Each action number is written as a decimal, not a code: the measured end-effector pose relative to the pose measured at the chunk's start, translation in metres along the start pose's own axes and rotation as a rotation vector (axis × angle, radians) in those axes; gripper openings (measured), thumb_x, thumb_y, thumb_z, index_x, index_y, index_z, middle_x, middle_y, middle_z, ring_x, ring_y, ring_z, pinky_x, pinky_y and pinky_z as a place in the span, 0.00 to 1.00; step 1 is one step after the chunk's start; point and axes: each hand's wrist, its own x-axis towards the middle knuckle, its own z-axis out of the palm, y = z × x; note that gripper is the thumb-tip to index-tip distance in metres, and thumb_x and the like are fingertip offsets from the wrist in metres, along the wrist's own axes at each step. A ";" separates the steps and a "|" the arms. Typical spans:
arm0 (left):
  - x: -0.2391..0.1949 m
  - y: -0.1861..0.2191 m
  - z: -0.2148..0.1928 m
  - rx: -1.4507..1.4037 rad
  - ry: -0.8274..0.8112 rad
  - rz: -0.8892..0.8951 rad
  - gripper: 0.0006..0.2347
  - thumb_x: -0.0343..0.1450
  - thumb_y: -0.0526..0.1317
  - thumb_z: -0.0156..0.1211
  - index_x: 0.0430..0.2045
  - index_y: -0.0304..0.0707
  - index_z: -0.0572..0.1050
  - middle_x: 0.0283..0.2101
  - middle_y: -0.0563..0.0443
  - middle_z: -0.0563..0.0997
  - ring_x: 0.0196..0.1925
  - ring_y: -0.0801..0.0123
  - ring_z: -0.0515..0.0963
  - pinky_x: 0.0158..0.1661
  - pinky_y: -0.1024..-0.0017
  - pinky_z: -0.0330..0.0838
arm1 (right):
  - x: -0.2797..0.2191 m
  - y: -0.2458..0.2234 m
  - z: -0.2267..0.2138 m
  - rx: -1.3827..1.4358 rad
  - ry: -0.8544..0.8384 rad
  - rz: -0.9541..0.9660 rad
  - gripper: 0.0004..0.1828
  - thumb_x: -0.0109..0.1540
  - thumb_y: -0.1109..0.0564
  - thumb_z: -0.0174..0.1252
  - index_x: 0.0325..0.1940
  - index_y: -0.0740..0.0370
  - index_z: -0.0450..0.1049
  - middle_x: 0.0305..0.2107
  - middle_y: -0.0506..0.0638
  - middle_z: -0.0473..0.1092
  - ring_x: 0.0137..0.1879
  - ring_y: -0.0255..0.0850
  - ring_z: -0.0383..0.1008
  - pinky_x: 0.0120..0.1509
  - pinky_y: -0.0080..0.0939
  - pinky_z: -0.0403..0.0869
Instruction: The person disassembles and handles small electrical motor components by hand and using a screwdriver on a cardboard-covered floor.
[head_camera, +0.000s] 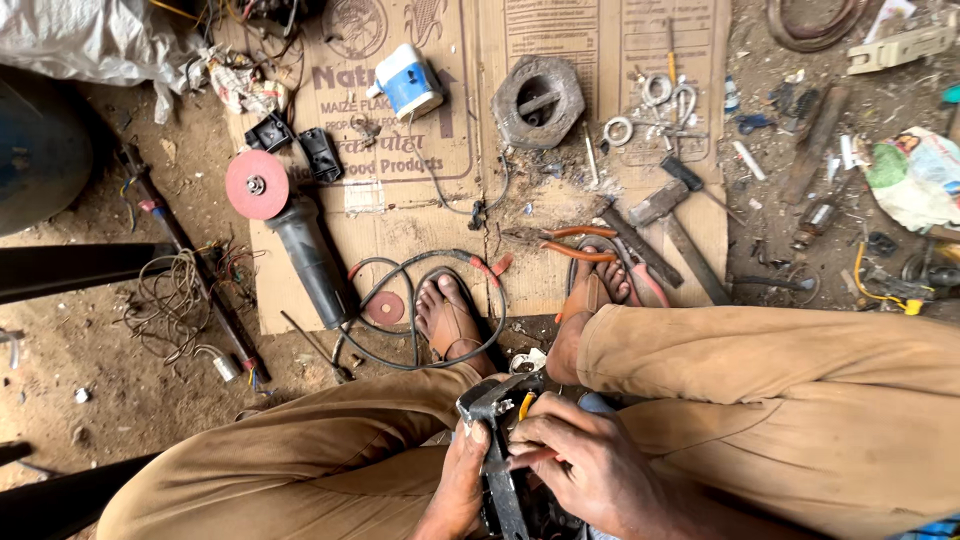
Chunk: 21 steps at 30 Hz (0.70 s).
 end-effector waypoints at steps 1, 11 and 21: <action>-0.001 -0.002 -0.001 -0.026 0.016 -0.027 0.34 0.71 0.60 0.54 0.66 0.35 0.62 0.62 0.44 0.72 0.64 0.62 0.71 0.63 0.62 0.65 | 0.000 0.000 -0.001 0.033 -0.007 -0.025 0.11 0.57 0.68 0.64 0.42 0.65 0.75 0.37 0.50 0.73 0.37 0.44 0.81 0.40 0.39 0.81; 0.001 0.003 0.001 0.059 -0.027 0.031 0.35 0.70 0.62 0.54 0.65 0.32 0.62 0.64 0.43 0.71 0.67 0.62 0.69 0.67 0.62 0.58 | 0.002 -0.003 -0.013 -0.187 -0.069 -0.253 0.17 0.55 0.61 0.69 0.45 0.61 0.73 0.39 0.50 0.71 0.39 0.47 0.77 0.39 0.45 0.75; 0.003 0.000 0.001 0.065 -0.042 0.041 0.37 0.70 0.63 0.55 0.65 0.30 0.63 0.62 0.40 0.72 0.66 0.60 0.70 0.66 0.62 0.59 | -0.001 0.006 -0.011 -0.219 -0.061 -0.291 0.18 0.53 0.66 0.66 0.46 0.61 0.73 0.39 0.50 0.71 0.39 0.46 0.77 0.40 0.45 0.75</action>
